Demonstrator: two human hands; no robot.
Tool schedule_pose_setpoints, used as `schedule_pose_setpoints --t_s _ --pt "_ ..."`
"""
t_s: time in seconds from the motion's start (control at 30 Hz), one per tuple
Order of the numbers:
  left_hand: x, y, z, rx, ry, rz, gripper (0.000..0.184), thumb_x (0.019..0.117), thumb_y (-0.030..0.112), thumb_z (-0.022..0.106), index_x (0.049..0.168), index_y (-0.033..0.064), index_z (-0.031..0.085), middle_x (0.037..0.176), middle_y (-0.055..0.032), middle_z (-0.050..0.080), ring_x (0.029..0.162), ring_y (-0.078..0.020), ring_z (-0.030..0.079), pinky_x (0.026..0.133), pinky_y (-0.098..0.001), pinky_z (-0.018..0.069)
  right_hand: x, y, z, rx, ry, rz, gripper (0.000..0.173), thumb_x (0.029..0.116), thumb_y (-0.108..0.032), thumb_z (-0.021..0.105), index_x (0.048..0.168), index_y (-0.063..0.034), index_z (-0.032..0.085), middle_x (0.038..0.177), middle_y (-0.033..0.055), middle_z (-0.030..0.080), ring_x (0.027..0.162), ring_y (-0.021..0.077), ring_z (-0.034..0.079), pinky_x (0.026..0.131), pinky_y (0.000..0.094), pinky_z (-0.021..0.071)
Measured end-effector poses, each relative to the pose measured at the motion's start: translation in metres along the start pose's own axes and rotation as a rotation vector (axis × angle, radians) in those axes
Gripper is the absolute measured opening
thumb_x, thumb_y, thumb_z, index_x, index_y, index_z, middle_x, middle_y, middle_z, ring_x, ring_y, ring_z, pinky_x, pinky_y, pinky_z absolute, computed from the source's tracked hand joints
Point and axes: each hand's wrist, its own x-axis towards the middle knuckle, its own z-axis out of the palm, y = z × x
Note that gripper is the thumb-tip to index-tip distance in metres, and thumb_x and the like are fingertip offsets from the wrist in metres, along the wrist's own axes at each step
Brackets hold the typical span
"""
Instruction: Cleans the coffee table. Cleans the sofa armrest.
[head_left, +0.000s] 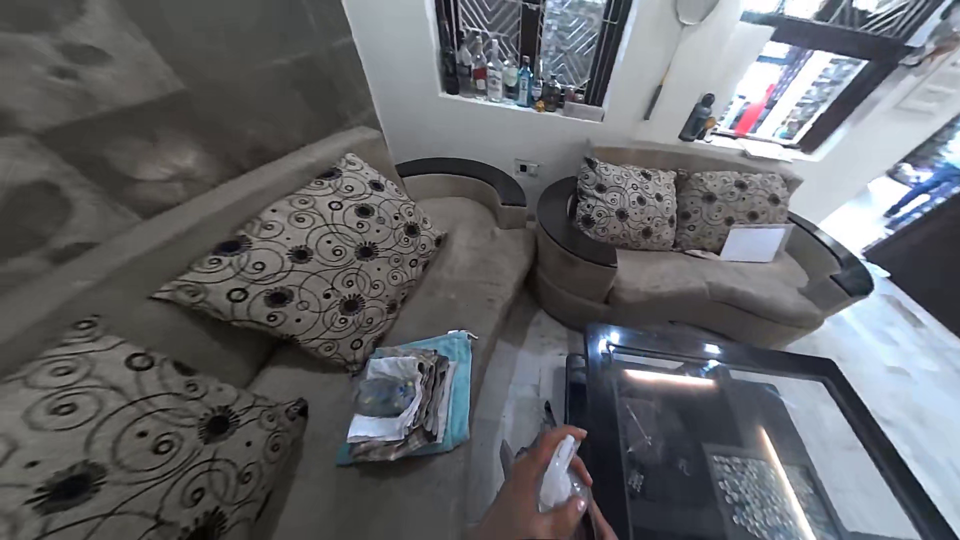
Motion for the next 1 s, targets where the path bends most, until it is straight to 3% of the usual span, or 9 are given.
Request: schedule_pose_setpoints --t_s 0.07,0.2,0.37,0.5,0.63,0.7,0.8,0.9,1.0 --pt "0.004 0.001 -0.010 0.017 0.068 -0.008 0.065 0.0875 0.010 0.069 0.140 -0.0147 0.040 0.103 -0.0067 0.073 0.096 -0.0062 0.068 0.092 -0.0266 0.0551 0.015 -0.004 -0.002 0.008 0.065 0.020 0.070 0.0892 0.004 0.059 0.149 -0.0006 0.023 0.117 0.0027 0.063 0.100 0.0048 0.067 0.089 0.0262 0.0584" --pt "0.016 0.001 -0.037 0.116 0.186 -0.079 0.068 0.0859 0.011 0.073 0.140 -0.0143 0.041 0.104 -0.0072 0.073 0.094 -0.0073 0.069 0.090 -0.0271 0.0557 0.055 -0.023 -0.013 0.014 0.368 0.044 0.065 0.0961 -0.001 0.054 0.152 -0.0009 0.021 0.114 0.0089 0.060 0.091 0.0075 0.066 0.080 0.0277 0.0581" --pt "0.049 -0.024 -0.072 0.195 0.281 -0.183 0.071 0.0849 0.014 0.073 0.141 -0.0140 0.040 0.101 -0.0042 0.074 0.092 -0.0062 0.070 0.090 -0.0262 0.0560 0.122 -0.060 -0.070 0.084 0.670 0.033 0.053 0.1025 -0.005 0.049 0.150 -0.0038 0.027 0.109 0.0076 0.059 0.085 0.0059 0.062 0.074 0.0249 0.0547" --pt "0.107 -0.052 -0.095 0.227 0.326 -0.216 0.075 0.0844 0.021 0.074 0.142 -0.0137 0.039 0.100 -0.0014 0.074 0.092 -0.0059 0.069 0.090 -0.0270 0.0562 0.175 -0.094 -0.131 0.141 0.830 0.002 0.042 0.1014 -0.002 0.047 0.141 -0.0015 0.035 0.102 0.0078 0.057 0.081 0.0078 0.060 0.071 0.0270 0.0538" --pt "0.184 -0.058 -0.123 0.271 0.333 -0.323 0.072 0.0826 0.015 0.073 0.143 -0.0089 0.042 0.101 -0.0016 0.073 0.093 -0.0072 0.068 0.089 -0.0273 0.0556 0.228 -0.131 -0.177 0.175 0.912 -0.007 0.024 0.1010 -0.002 0.045 0.125 -0.0034 0.044 0.090 0.0029 0.058 0.072 0.0054 0.060 0.065 0.0252 0.0539" --pt "0.223 -0.059 -0.139 0.304 0.309 -0.356 0.074 0.0831 0.018 0.073 0.145 -0.0067 0.041 0.103 -0.0020 0.072 0.095 -0.0081 0.068 0.090 -0.0283 0.0556 0.256 -0.152 -0.195 0.146 0.916 -0.015 0.028 0.1014 -0.004 0.044 0.129 -0.0033 0.043 0.094 0.0034 0.056 0.076 0.0050 0.059 0.067 0.0250 0.0533" --pt "0.278 -0.068 -0.165 0.369 0.304 -0.353 0.073 0.0841 0.021 0.072 0.145 -0.0069 0.042 0.105 -0.0043 0.072 0.097 -0.0101 0.068 0.090 -0.0310 0.0558 0.302 -0.183 -0.217 0.115 0.888 -0.063 0.048 0.0990 -0.005 0.047 0.145 -0.0048 0.034 0.110 0.0089 0.057 0.088 0.0107 0.060 0.074 0.0315 0.0542" --pt "0.311 -0.063 -0.181 0.421 0.312 -0.436 0.066 0.0857 0.015 0.072 0.144 -0.0019 0.047 0.104 -0.0052 0.073 0.095 -0.0108 0.068 0.088 -0.0323 0.0553 0.333 -0.216 -0.218 0.076 0.916 -0.056 0.058 0.0974 -0.003 0.051 0.152 -0.0108 0.033 0.121 0.0103 0.059 0.095 0.0123 0.062 0.078 0.0327 0.0555" --pt "0.343 -0.069 -0.202 0.474 0.288 -0.399 0.069 0.0857 0.015 0.073 0.148 0.0042 0.043 0.101 0.0006 0.073 0.091 -0.0066 0.067 0.084 -0.0281 0.0555 0.356 -0.244 -0.221 0.050 0.872 -0.095 0.070 0.0966 0.002 0.050 0.159 -0.0137 0.022 0.138 0.0132 0.052 0.108 0.0142 0.061 0.086 0.0327 0.0552"
